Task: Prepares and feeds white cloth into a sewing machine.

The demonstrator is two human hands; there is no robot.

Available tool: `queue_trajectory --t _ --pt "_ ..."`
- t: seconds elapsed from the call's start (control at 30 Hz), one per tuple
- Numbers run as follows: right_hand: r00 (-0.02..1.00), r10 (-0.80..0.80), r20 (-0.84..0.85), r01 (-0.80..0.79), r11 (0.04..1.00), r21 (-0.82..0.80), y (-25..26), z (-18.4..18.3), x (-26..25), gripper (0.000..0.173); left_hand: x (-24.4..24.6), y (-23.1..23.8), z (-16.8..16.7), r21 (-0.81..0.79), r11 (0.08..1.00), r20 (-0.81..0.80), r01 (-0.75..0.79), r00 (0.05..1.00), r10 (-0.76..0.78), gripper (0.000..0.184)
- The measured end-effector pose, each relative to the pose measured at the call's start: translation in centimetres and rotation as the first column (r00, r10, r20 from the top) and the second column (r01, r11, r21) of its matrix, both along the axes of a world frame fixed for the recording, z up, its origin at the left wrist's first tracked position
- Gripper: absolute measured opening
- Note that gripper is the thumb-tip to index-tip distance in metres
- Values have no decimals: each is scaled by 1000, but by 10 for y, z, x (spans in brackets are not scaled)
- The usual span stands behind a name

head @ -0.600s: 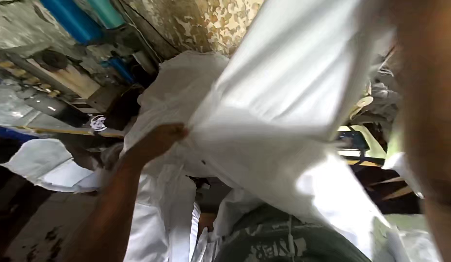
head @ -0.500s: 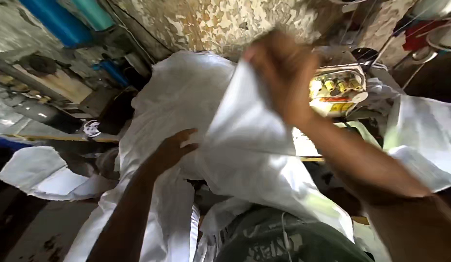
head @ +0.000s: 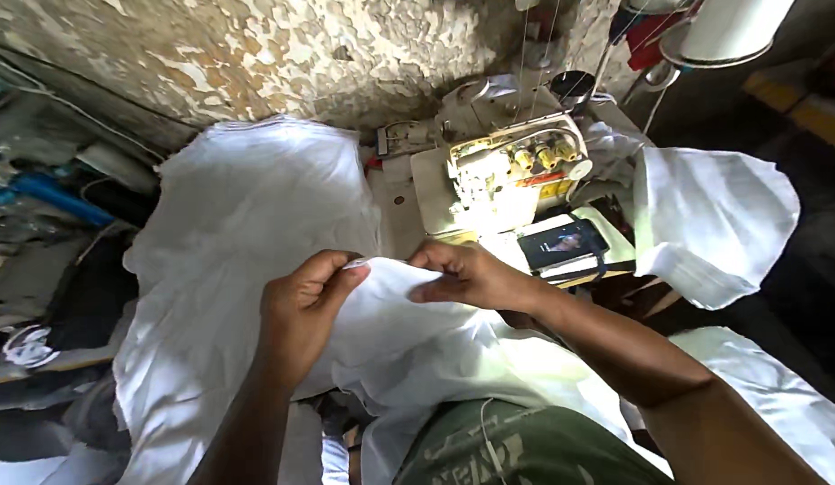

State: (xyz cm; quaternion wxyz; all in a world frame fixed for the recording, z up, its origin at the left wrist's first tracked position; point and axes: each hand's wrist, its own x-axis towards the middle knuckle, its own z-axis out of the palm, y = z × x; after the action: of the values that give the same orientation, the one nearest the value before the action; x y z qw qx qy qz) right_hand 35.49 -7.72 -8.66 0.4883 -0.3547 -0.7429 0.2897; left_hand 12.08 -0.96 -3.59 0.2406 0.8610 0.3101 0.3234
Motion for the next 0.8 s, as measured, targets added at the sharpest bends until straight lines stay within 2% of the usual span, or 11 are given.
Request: queue_trajectory --t 0.07,0.13,0.2,0.27,0.37,0.43,0.5,0.57,0.6,0.7,0.8 --pt "989 -62 136 59 998 28 -9 -16 15 15 -1 2 7 52 999 9 -14 1000 14 19" --pt "981 -61 182 66 998 -23 -13 -32 33 17 -6 6 13 94 995 22 -19 1000 17 21" --pt "995 -55 83 66 988 -140 -17 -41 49 16 -10 10 19 97 994 36 -59 998 56 21" --pt "984 -111 -140 70 961 -269 -18 -45 58 9 -12 20 24 69 993 65 -99 993 94 17" --pt "837 -266 -478 84 926 -368 -5 -58 57 16 -3 47 22 73 983 94 -170 982 163 18" --pt "749 -384 -540 137 887 -441 11 -62 48 23 11 72 13 133 948 -26 -290 955 296 26" --pt "732 -461 -502 219 857 -467 32 -70 38 24 28 94 -5 96 944 -193 -316 924 329 29" --pt "799 -481 -361 316 846 -429 47 -81 34 17 53 100 -23 -13 977 -330 -213 923 197 54" --pt "832 -478 -282 337 839 -427 50 -82 32 16 68 98 -33 -56 991 -344 -119 934 93 58" --pt "885 -436 -162 321 825 -466 49 -75 31 13 111 93 -53 -227 951 -275 208 924 -267 45" --pt "887 -424 -185 277 807 -522 50 -69 39 19 133 101 -45 -338 885 -337 321 836 -432 39"
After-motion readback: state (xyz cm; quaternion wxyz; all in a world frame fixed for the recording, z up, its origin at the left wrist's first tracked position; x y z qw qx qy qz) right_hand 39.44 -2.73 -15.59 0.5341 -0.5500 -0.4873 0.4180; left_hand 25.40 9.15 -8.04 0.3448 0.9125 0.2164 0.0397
